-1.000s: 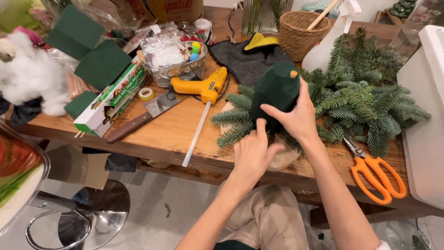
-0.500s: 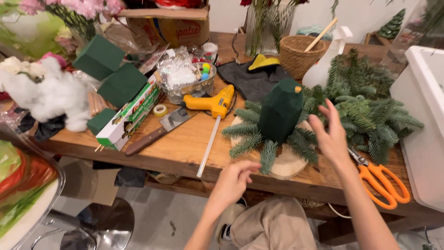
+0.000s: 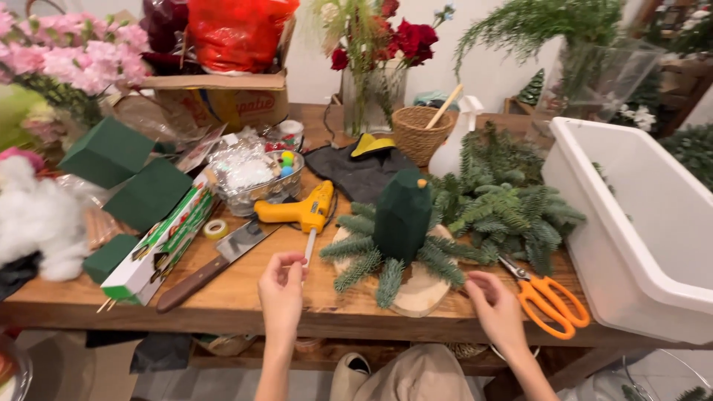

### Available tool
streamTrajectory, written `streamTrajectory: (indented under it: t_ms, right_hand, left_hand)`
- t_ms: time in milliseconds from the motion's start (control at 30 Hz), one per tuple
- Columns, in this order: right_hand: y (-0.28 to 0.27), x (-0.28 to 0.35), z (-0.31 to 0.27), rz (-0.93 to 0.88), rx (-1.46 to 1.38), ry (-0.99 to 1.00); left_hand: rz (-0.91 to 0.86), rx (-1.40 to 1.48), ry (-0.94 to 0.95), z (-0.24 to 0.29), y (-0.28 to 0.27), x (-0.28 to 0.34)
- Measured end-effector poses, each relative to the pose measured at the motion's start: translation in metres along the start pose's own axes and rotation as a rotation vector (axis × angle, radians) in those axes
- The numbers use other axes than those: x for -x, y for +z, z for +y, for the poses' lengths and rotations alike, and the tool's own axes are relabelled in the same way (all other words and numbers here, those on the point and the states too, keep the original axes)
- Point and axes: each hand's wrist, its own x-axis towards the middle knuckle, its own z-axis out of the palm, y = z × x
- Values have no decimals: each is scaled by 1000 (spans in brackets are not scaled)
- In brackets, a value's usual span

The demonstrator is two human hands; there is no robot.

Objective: The person cuts artificial pine branches using orange shears and inserts them into a green foam cone base. They repeatedly trim the branches and arrange them around the cone to form a small Christmas tree.

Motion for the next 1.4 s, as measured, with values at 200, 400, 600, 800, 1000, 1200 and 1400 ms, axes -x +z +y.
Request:
streamTrajectory:
  t_ms: [200,400,600,800,1000,1200,1400]
  right_hand:
    - [-22,-17,5,73,207,-204]
    - [-103,-48,66,-31,875,110]
    - [-123,-64,131,-43,815,-243]
    - [-126,-54,119,-100,809,-131]
    - [-124,-49,111,-102,804,-136]
    - [-123,-46,100,-120,811,-85]
    - [-123,-46,103,-117,825,-110]
  left_hand:
    - [-214,-170,179,22,65,24]
    - [-708,-372,454,59,177,39]
    - [-974,-1027,810,24,358,5]
    - [-911,-1140,769,0,395,-42]
    - [-831,-687,402,43,392,-85]
    - [-526,-905,867,45,414,-101]
    - [-820,-1434,917,55,414,-33]
